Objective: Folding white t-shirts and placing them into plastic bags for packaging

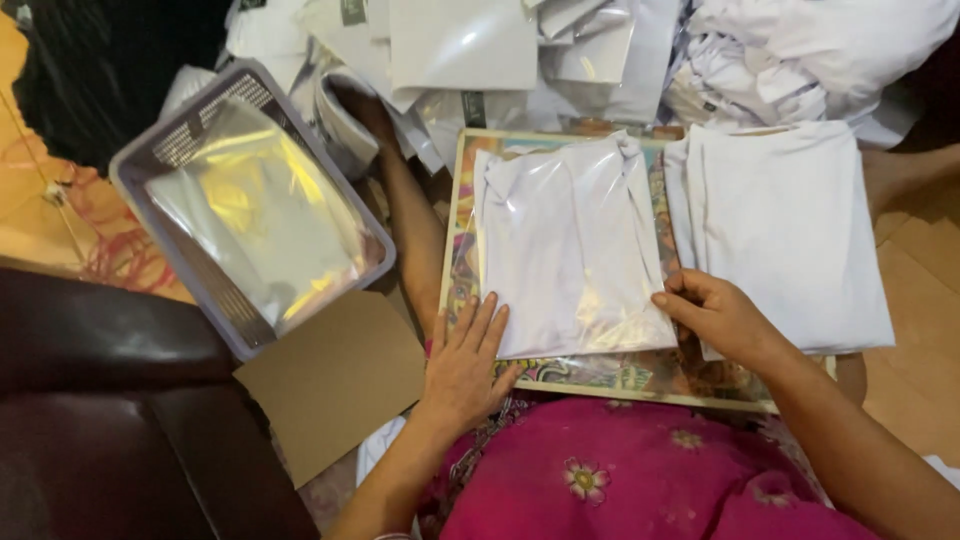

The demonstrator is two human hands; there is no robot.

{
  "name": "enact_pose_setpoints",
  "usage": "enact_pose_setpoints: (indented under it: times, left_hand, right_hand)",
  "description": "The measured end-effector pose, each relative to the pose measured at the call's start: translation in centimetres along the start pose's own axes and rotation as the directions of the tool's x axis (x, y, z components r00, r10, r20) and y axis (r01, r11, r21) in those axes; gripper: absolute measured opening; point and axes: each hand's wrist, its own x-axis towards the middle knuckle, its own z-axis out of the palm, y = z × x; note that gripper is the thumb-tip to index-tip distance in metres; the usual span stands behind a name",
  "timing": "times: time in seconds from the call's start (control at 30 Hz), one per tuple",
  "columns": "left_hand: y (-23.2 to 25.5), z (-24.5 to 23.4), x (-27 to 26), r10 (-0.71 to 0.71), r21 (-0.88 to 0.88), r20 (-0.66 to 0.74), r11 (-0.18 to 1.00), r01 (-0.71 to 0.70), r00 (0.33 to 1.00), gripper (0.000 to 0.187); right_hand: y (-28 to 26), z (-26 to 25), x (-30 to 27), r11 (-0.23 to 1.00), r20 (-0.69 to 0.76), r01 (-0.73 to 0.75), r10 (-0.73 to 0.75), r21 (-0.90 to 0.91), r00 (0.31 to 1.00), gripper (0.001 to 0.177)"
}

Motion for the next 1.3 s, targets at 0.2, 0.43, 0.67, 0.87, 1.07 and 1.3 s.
enact_pose_setpoints:
  times: [0.2,0.43,0.67,0.87,1.07,1.3]
  left_hand:
    - [4.1,-3.3,1.9,0.075,-0.178,-0.032,0.981,-0.08,0.997,0.105]
    - [2.2,-10.8,2.9,-0.082,-0.771,0.103,0.623,0.132,0.991,0.053]
    - [-1.5,-19.1,3.6,-0.854,-0.565,0.142,0.346,0.749,0.501,0.054]
    - [-5.0,-23.8,18.4,-0.754,-0.394,-0.184,-0.531,-0.75,0.631,0.071]
    - [-8.0,-7.9,24.1,-0.447,-0.913,-0.278,0.397,-0.09,0.85,0.079]
    - [1.8,1.9,11.5,0.474,-0.263,-0.179,0.821,-0.506,0.862,0.022]
  right_hand:
    - [-5.3,0.8,-3.6,0.911,0.04,0.241,-0.269,0.335,0.962,0.013]
    - [-7.6,2.3,-5.3,0.881,0.309,0.47,-0.431,-0.058,0.847,0.033]
    - [-1.1,4.5,-4.7,0.494,0.452,0.68,-0.511,-0.542,0.732,0.054]
    - [-1.0,4.9,-3.6,0.539,0.378,0.652,-0.538,-0.533,0.753,0.043]
    - [-0.8,2.1,-3.2,0.53,0.266,0.502,-0.46,-0.684,0.847,0.052]
    - [1.4,4.7,-4.4,0.421,0.191,0.702,-0.765,-0.575,0.615,0.039]
